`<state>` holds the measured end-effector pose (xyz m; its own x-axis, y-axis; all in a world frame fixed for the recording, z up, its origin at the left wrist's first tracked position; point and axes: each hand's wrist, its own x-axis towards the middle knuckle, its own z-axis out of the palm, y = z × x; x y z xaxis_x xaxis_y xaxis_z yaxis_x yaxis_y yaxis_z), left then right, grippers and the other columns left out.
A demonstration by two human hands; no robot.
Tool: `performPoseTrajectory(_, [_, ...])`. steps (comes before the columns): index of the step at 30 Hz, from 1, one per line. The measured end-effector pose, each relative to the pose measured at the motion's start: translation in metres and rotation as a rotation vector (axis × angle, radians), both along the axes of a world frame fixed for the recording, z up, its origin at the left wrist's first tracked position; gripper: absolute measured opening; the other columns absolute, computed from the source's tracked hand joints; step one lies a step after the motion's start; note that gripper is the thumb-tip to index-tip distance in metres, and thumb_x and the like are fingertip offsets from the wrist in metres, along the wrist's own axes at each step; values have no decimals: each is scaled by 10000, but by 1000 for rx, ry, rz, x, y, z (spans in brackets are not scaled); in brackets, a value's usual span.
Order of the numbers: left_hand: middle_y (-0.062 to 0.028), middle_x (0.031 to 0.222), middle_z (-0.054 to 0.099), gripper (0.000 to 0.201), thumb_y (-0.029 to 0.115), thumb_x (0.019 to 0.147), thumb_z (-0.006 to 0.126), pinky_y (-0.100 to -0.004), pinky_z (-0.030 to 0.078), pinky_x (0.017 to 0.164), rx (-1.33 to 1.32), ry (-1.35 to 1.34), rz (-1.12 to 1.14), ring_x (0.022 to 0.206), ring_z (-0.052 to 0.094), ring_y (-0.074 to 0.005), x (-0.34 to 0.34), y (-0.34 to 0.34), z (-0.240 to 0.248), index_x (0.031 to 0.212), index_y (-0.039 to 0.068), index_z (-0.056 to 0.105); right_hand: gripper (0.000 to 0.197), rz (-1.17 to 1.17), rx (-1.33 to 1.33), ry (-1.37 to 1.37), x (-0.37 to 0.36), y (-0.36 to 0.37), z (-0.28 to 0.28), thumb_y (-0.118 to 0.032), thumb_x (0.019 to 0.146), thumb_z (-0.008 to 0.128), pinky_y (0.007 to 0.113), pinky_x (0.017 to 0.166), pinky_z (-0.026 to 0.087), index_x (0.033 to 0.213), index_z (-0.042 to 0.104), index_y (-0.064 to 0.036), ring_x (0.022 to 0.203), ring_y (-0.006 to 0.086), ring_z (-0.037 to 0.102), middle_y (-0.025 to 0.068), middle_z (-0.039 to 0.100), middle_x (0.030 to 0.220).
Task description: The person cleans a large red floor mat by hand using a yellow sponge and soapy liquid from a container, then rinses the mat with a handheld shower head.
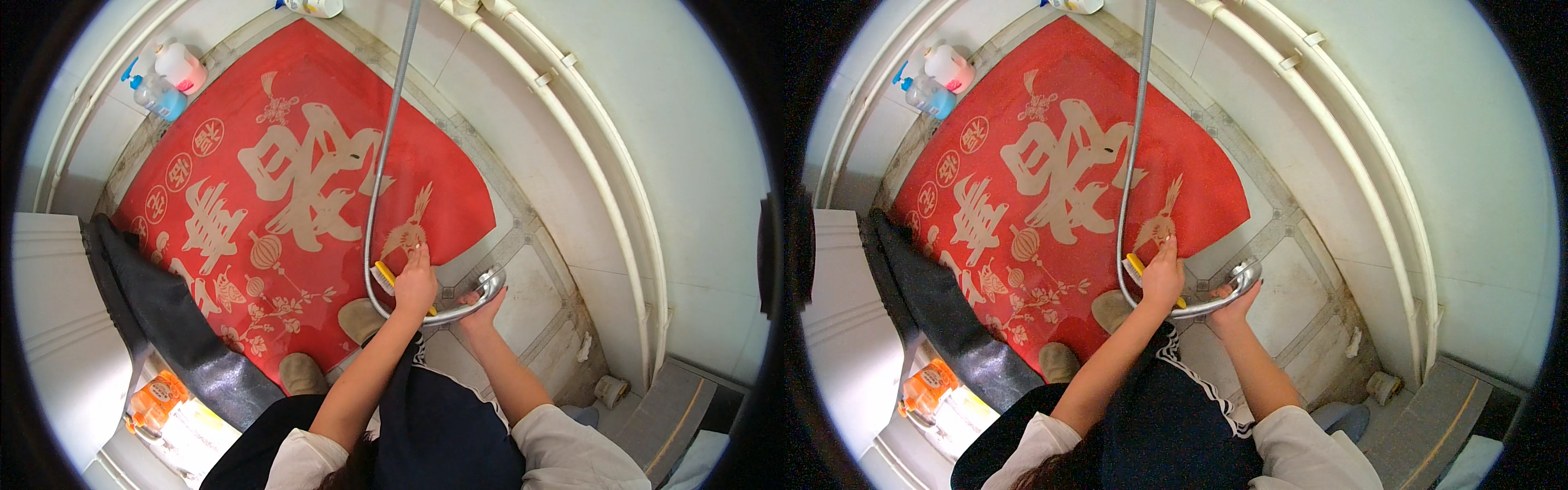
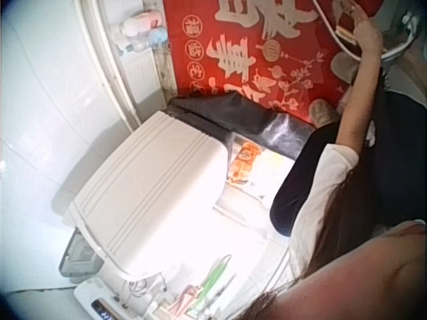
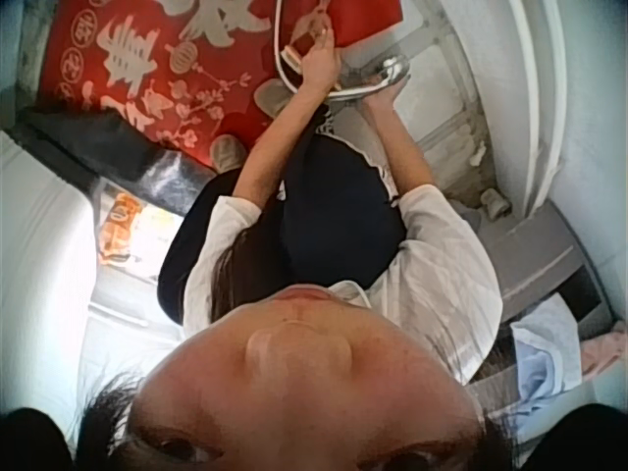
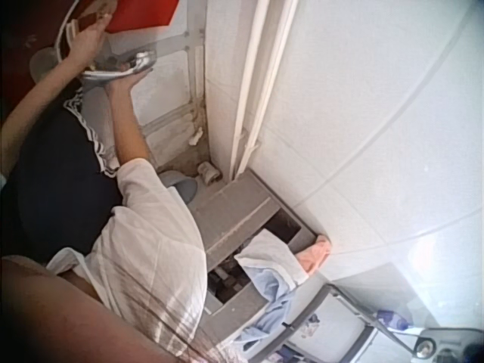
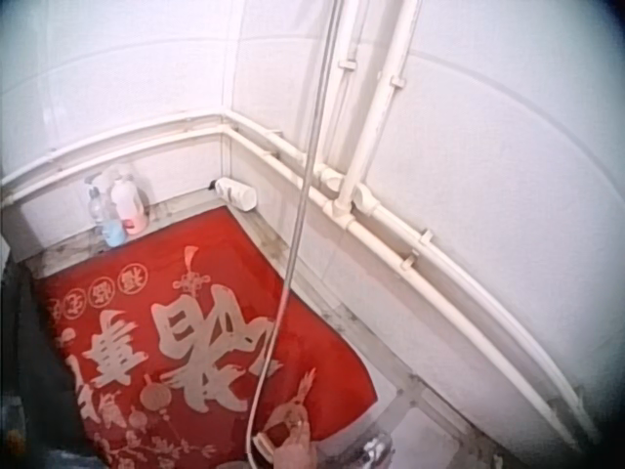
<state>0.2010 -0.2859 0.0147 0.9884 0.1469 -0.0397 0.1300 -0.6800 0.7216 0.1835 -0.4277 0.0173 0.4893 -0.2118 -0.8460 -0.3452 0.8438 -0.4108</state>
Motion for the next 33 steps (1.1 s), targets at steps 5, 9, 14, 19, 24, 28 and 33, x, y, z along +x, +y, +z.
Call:
performPoseTrajectory(5, [-238, 1050, 539, 413, 84, 741, 492, -351, 480, 742, -31, 69, -20, 920, 569, -312, 1, 3, 4, 1127, -57, 457, 516, -146, 6, -25, 19, -29, -10, -684, 747, 310, 296, 448, 371, 654, 436, -192, 349, 133, 348, -16, 348, 403])
performPoseTrajectory(9, [-225, 1000, 558, 417, 83, 739, 503, -366, 473, 708, -16, -12, 2, 841, 578, -317, 0, 3, -5, 1132, -47, 458, 523, -161, 4, -41, 22, -30, -17, -689, 747, 298, 304, 463, 369, 667, 423, -188, 350, 133, 338, -16, 344, 421])
performPoseTrajectory(14, [-216, 942, 576, 427, 84, 738, 517, -387, 466, 683, -59, -34, 39, 785, 578, -331, -1, 1, -4, 1143, -35, 456, 508, -147, -7, -50, 24, -25, -13, -676, 749, 310, 291, 433, 357, 656, 425, -190, 339, 133, 333, -15, 334, 404])
performPoseTrajectory(19, [-217, 917, 576, 430, 73, 743, 513, -380, 456, 694, -99, -75, 59, 803, 572, -338, -6, 5, -3, 1159, -22, 451, 503, -2, 22, 5, 18, 8, -6, -665, 744, 331, 270, 381, 323, 643, 433, -183, 317, 138, 317, -13, 310, 384])
performPoseTrajectory(24, [-217, 968, 561, 440, 33, 732, 502, -363, 458, 715, -204, -52, 81, 850, 568, -325, -15, 14, 5, 1166, -14, 449, 540, 59, 65, 34, 12, 27, -8, -683, 748, 294, 282, 406, 319, 643, 453, -178, 358, 149, 335, -10, 335, 420])
performPoseTrajectory(28, [-219, 1033, 547, 459, 7, 723, 486, -348, 459, 744, -224, -120, 137, 890, 566, -319, -25, 19, 9, 1180, -10, 439, 552, 51, 72, 77, 12, 34, 0, -690, 746, 287, 288, 411, 317, 630, 451, -176, 362, 150, 331, -11, 329, 416])
performPoseTrajectory(33, [-220, 1022, 554, 474, -14, 727, 439, -335, 460, 730, -343, -109, 279, 856, 579, -314, -33, 20, 12, 1200, -4, 434, 567, 55, 141, 48, 10, 31, 1, -700, 731, 305, 294, 448, 332, 593, 427, -164, 370, 150, 326, -8, 325, 414])
